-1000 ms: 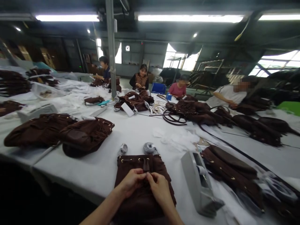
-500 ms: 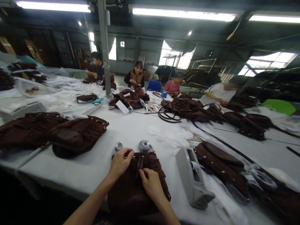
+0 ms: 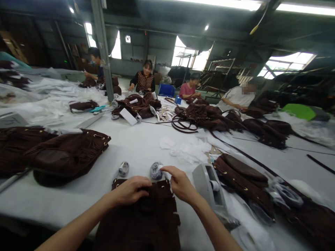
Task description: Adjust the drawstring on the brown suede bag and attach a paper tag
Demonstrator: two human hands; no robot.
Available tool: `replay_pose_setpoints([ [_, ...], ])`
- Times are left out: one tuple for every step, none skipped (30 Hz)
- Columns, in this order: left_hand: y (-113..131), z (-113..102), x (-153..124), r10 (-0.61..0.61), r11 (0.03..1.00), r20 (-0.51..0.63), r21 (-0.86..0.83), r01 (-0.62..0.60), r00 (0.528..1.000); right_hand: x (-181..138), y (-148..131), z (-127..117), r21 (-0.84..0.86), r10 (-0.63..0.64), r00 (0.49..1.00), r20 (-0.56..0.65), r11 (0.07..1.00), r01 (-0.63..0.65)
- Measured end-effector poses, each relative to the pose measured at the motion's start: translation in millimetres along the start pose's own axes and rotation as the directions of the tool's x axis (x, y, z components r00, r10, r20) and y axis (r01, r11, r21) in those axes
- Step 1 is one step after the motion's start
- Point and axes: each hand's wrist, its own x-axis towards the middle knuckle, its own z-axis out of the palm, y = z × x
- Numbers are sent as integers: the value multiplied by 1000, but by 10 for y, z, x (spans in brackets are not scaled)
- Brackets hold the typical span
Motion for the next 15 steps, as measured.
replay_pose_setpoints([
  [10, -14, -25, -3, 1000, 10, 18, 2, 1000, 108, -46, -12, -20, -54, 987, 150, 998, 58],
  [12, -29, -41, -12, 999, 18, 36, 11, 1000, 213, -94, -18, -45, -80, 951, 299, 994, 97],
  [7, -49, -50, -24, 999, 30, 47, 22, 999, 307, -136, -20, -72, -80, 899, 430, 990, 122],
  [-6, -74, -54, -40, 998, 51, 45, 37, 998, 389, -167, -23, -98, -65, 841, 538, 985, 139],
  [-25, -105, -54, -59, 998, 78, 32, 57, 995, 454, -185, -25, -120, -43, 781, 623, 982, 149],
  [-48, -142, -50, -84, 996, 106, 15, 83, 991, 503, -189, -26, -131, -19, 727, 687, 980, 149],
  [-71, -181, -43, -111, 994, 134, 0, 112, 985, 536, -182, -24, -132, 6, 678, 735, 982, 134],
  [-91, -221, -33, -139, 990, 159, -8, 142, 977, 556, -167, -17, -129, 31, 635, 772, 986, 109],
  [-104, -259, -16, -169, 985, 181, -12, 174, 969, 566, -148, -3, -131, 56, 606, 793, 988, 81],
  [-109, -292, 9, -201, 978, 202, -13, 208, 959, 569, -128, 19, -138, 75, 592, 802, 989, 62],
  [-104, -320, 42, -229, 971, 225, -9, 237, 947, 569, -110, 46, -147, 85, 591, 802, 988, 57],
  [-92, -340, 85, -248, 966, 258, -2, 257, 934, 570, -94, 76, -152, 82, 600, 796, 986, 67],
  [-76, -353, 137, -258, 963, 293, 6, 269, 920, 572, -82, 105, -148, 66, 612, 788, 985, 84],
  [-62, -358, 192, -268, 961, 316, 19, 276, 910, 578, -71, 131, -132, 44, 629, 776, 987, 94],
  [-55, -357, 249, -277, 959, 326, 34, 281, 904, 586, -61, 150, -107, 24, 645, 764, 990, 90],
])
